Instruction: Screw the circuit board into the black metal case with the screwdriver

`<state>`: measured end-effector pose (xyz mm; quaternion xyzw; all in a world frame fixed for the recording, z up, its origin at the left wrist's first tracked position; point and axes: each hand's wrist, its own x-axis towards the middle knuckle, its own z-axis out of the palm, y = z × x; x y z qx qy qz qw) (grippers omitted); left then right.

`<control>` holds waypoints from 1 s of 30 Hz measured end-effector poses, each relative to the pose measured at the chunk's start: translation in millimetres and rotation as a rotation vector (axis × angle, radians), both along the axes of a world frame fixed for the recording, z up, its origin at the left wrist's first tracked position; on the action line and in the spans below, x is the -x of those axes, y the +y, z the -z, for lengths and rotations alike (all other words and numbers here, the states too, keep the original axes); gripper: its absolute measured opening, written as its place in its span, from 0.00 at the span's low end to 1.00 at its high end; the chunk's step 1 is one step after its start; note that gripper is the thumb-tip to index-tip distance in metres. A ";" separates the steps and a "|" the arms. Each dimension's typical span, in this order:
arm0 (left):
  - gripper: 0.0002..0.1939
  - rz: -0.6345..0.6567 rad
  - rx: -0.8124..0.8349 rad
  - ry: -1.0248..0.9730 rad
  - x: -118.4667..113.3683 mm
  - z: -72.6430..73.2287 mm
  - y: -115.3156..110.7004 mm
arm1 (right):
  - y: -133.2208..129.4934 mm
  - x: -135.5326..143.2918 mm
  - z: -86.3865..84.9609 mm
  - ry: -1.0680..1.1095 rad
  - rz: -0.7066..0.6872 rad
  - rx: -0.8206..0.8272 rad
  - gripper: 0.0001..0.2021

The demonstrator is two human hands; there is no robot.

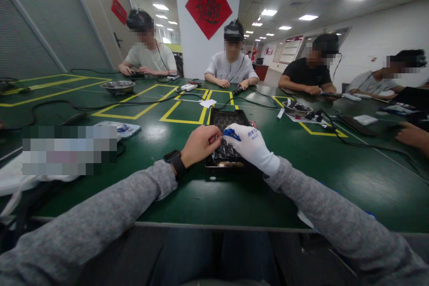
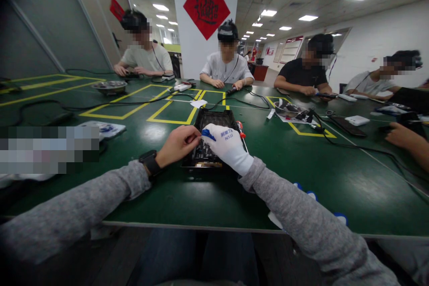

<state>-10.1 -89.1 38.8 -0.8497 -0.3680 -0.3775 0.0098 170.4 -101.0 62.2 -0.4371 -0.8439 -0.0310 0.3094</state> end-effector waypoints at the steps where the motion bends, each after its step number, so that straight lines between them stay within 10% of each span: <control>1: 0.05 0.000 -0.003 0.005 0.2 0.0 0.1 | -0.2 0.2 -1.4 -0.038 0.005 0.001 0.10; 7: 0.08 -0.033 0.056 -0.006 -0.8 0.4 -0.4 | 5.6 -6.3 -12.7 -0.002 -0.028 0.170 0.10; 15: 0.18 -0.237 0.224 -0.133 4.7 15.5 20.5 | 18.5 -34.0 -22.5 0.020 -0.241 0.949 0.14; 30: 0.17 -0.169 0.349 -0.157 9.7 20.5 29.3 | 17.8 -32.1 -26.8 -0.130 -0.201 1.036 0.12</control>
